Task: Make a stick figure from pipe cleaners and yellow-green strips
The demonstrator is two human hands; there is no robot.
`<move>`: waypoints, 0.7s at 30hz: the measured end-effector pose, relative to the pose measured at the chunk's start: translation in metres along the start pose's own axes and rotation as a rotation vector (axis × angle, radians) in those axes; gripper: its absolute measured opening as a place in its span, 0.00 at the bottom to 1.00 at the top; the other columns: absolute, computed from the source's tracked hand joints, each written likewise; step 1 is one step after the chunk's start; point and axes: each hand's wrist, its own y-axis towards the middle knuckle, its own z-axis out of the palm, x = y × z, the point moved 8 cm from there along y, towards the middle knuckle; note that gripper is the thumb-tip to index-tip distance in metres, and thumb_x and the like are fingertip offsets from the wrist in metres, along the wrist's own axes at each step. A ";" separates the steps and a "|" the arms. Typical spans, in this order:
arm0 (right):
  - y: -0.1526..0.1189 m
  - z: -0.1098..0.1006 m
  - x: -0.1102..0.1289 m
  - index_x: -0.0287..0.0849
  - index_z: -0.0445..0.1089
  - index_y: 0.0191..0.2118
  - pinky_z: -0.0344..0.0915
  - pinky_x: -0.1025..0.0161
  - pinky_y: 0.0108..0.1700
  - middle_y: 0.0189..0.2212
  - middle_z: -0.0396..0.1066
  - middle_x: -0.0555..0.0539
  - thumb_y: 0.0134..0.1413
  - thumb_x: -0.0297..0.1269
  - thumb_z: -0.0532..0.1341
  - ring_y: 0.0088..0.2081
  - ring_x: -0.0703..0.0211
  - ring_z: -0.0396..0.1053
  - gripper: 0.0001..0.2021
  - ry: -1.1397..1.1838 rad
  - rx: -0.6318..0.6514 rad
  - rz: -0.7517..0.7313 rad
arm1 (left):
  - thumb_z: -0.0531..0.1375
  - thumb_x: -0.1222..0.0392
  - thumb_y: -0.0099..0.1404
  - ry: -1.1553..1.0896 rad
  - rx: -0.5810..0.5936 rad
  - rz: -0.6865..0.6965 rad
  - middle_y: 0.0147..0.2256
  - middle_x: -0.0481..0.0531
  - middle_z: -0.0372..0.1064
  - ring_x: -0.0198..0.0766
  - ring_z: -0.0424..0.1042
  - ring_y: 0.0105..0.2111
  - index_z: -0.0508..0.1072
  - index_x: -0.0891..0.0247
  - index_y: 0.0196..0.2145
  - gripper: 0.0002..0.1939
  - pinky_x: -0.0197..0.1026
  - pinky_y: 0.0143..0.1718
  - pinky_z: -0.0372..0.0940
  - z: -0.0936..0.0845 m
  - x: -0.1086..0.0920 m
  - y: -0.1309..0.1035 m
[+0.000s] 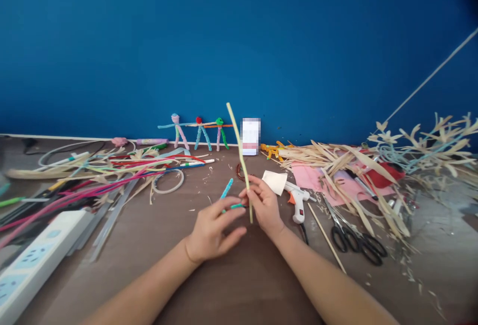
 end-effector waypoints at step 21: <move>-0.006 -0.012 0.025 0.43 0.64 0.36 0.64 0.66 0.27 0.28 0.65 0.50 0.53 0.30 0.50 0.23 0.67 0.65 0.07 -0.347 -0.081 -0.341 | 0.48 0.40 0.54 0.367 0.499 -0.831 0.28 0.53 0.71 0.43 0.69 0.30 0.68 0.57 0.35 0.21 0.37 0.26 0.56 0.015 0.085 -0.030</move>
